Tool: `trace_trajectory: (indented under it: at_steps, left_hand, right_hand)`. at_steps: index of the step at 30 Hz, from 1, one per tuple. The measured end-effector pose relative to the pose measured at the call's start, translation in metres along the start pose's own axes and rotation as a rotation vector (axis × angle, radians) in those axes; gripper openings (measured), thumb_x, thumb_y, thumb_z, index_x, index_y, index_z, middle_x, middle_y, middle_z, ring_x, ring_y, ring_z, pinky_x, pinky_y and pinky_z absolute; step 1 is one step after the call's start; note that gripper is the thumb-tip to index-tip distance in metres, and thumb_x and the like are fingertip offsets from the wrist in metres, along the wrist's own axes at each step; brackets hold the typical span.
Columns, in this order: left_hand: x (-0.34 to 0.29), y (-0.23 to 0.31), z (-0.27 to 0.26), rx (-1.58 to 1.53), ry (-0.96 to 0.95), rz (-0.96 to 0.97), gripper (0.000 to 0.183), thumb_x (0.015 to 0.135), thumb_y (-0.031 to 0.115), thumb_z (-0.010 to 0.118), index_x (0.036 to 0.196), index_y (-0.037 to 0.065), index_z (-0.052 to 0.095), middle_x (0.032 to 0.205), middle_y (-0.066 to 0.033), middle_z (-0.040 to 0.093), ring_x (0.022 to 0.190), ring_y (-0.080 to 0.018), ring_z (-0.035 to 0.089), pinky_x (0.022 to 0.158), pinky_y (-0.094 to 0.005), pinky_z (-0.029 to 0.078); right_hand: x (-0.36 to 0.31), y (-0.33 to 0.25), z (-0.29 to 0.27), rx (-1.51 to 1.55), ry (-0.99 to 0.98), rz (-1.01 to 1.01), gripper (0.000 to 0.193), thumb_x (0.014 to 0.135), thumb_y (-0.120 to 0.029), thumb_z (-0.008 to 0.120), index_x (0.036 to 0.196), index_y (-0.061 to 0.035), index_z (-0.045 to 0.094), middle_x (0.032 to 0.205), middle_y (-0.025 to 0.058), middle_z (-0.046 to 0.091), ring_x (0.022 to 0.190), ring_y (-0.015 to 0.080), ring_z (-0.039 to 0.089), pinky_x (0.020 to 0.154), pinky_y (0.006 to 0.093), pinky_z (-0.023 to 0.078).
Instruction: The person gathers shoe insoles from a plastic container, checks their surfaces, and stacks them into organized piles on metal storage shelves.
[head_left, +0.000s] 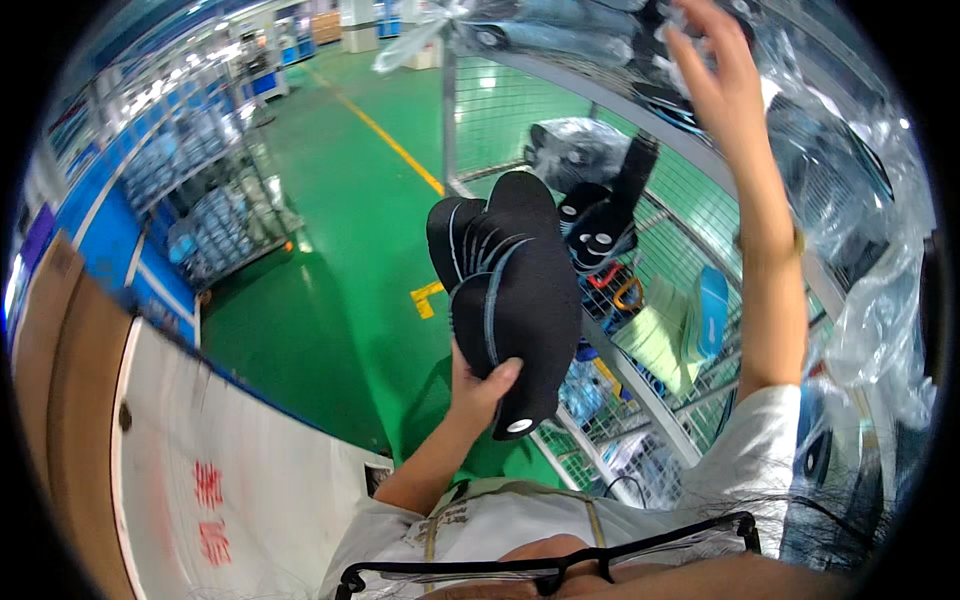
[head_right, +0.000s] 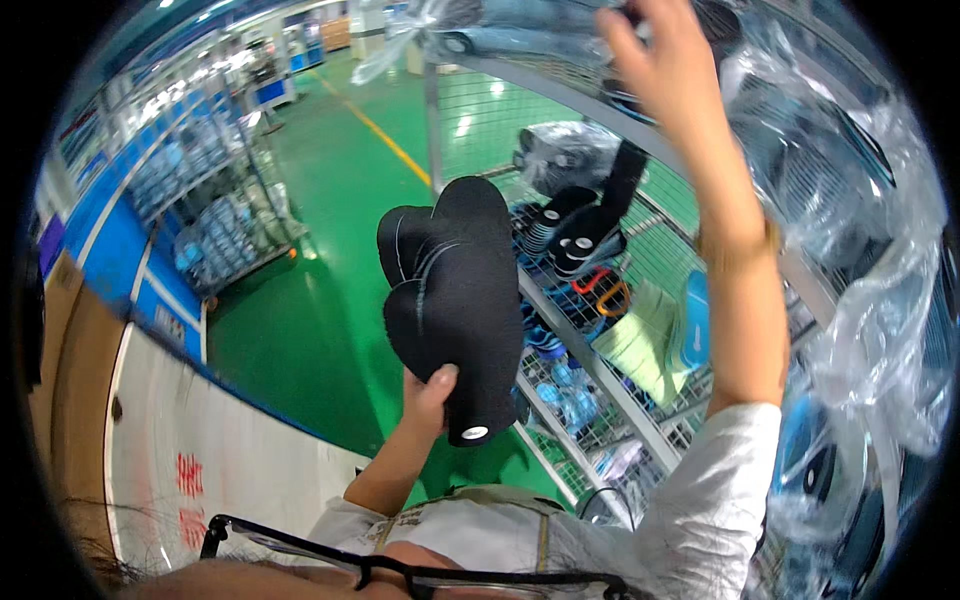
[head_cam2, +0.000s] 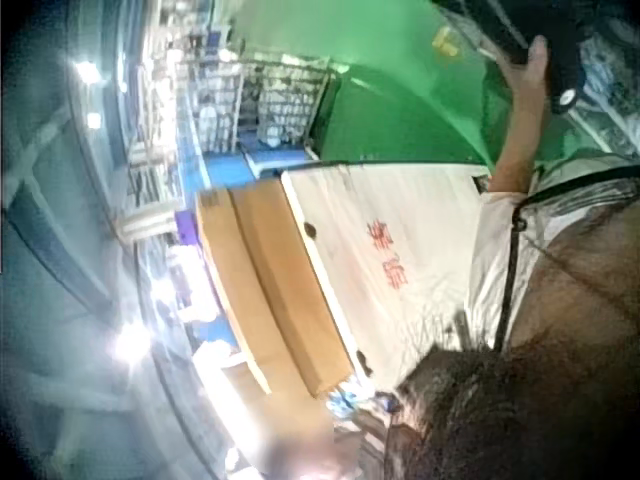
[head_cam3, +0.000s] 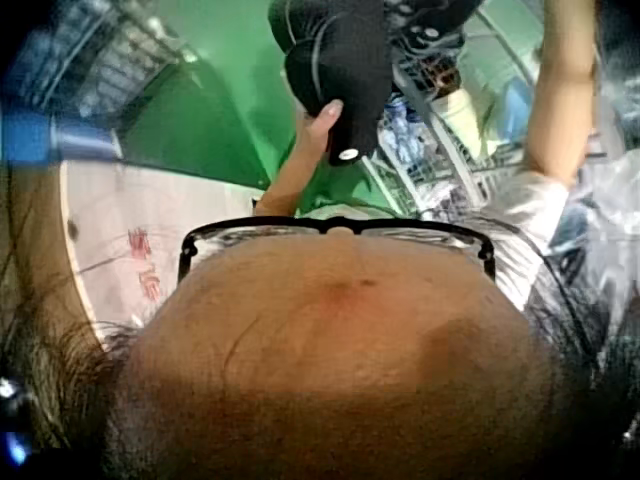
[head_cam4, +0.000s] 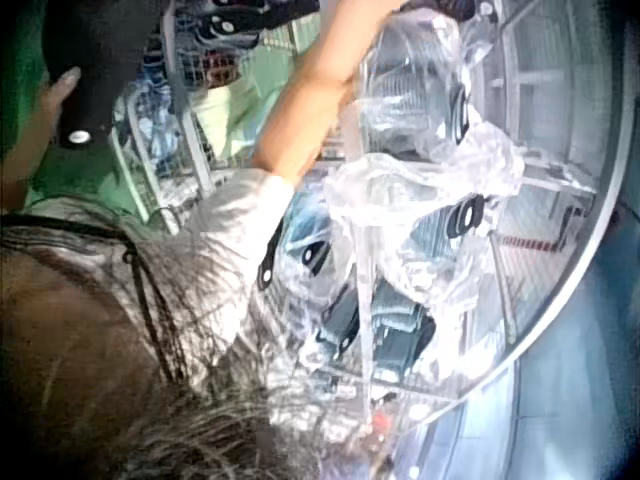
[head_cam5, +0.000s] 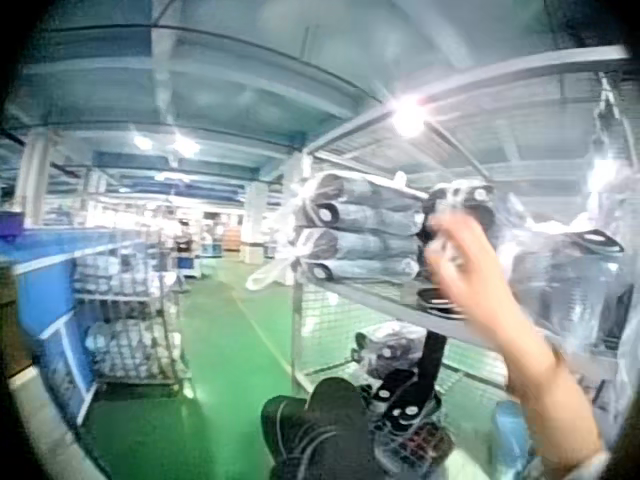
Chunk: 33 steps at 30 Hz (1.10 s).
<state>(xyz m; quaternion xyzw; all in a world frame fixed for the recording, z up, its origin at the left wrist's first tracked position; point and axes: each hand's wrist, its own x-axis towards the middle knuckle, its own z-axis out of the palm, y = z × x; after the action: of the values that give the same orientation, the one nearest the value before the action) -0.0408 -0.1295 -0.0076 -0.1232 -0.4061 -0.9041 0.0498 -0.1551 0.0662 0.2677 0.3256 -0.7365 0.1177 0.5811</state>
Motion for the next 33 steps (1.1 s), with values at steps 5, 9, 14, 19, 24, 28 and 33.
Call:
trace_trajectory:
  at_steps: [5, 9, 14, 19, 24, 28, 33]
  left_hand:
    - [0.005, -0.004, 0.02, 0.444, -0.072, 0.295, 0.085, 0.056, 0.02, 0.072, 0.118, -0.001, 0.019, 0.11, -0.0126, 0.033, 0.1, -0.0212, 0.037, 0.086, -0.0337, 0.031]
    - [-0.006, -0.035, 0.045, 0.641, -0.228, 0.558, 0.095, 0.049, 0.034, 0.077, 0.116, -0.004, 0.023, 0.107, -0.0163, 0.03, 0.101, -0.0293, 0.032, 0.084, -0.0413, 0.028]
    - [-0.026, -0.029, 0.063, 0.743, -0.528, 0.574, 0.101, 0.048, 0.029, 0.079, 0.122, 0.001, 0.015, 0.116, -0.0153, 0.025, 0.108, -0.0257, 0.031, 0.09, -0.0383, 0.026]
    - [-0.063, -0.044, 0.102, 0.577, -0.742, 0.523, 0.101, 0.05, 0.033, 0.077, 0.121, -0.001, 0.015, 0.114, -0.017, 0.025, 0.106, -0.0281, 0.029, 0.087, -0.0406, 0.025]
    - [-0.109, -0.069, 0.138, 0.389, -0.919, 0.329, 0.098, 0.054, 0.036, 0.075, 0.12, -0.004, 0.016, 0.108, -0.0191, 0.027, 0.103, -0.0307, 0.027, 0.085, -0.0432, 0.023]
    - [-0.152, -0.074, 0.174, 0.393, -1.104, 0.269, 0.094, 0.055, 0.033, 0.075, 0.12, -0.005, 0.017, 0.107, -0.019, 0.028, 0.103, -0.0298, 0.029, 0.086, -0.0418, 0.023]
    - [-0.194, -0.094, 0.201, 0.329, -1.336, 0.252, 0.095, 0.061, 0.027, 0.072, 0.124, -0.002, 0.006, 0.118, -0.0187, 0.024, 0.109, -0.0264, 0.03, 0.09, -0.0375, 0.025]
  right_hand:
    - [-0.131, -0.144, -0.053, 0.341, -0.501, 0.545, 0.074, 0.059, -0.024, 0.072, 0.116, 0.0018, 0.034, 0.109, 0.0196, 0.045, 0.099, 0.0272, 0.048, 0.083, 0.0331, 0.039]
    - [-0.18, -0.175, -0.074, 0.549, -0.301, 1.006, 0.101, 0.054, -0.018, 0.076, 0.126, 0.0034, 0.007, 0.121, 0.0219, 0.031, 0.108, 0.0269, 0.039, 0.09, 0.0365, 0.033]
    - [-0.212, -0.189, -0.113, 0.682, -0.034, 1.095, 0.099, 0.053, -0.008, 0.073, 0.127, -0.0045, 0.007, 0.125, 0.0164, 0.025, 0.112, 0.0268, 0.034, 0.091, 0.0387, 0.031]
    - [-0.238, -0.209, -0.174, 0.483, 0.071, 1.044, 0.102, 0.051, -0.008, 0.074, 0.127, -0.0062, 0.007, 0.125, 0.0143, 0.024, 0.112, 0.026, 0.033, 0.09, 0.039, 0.031]
    - [-0.264, -0.23, -0.242, 0.437, 0.252, 1.182, 0.1, 0.052, -0.008, 0.075, 0.127, -0.0077, 0.009, 0.123, 0.0168, 0.027, 0.109, 0.0278, 0.037, 0.086, 0.0403, 0.035]
    - [-0.292, -0.255, -0.291, 0.361, 0.406, 1.202, 0.1, 0.053, -0.007, 0.074, 0.128, -0.0084, 0.008, 0.124, 0.0175, 0.025, 0.108, 0.0269, 0.038, 0.087, 0.0389, 0.035]
    - [-0.315, -0.287, -0.338, 0.266, 0.535, 1.207, 0.102, 0.051, -0.006, 0.076, 0.128, -0.0105, 0.008, 0.125, 0.0166, 0.023, 0.11, 0.0259, 0.036, 0.087, 0.038, 0.035]
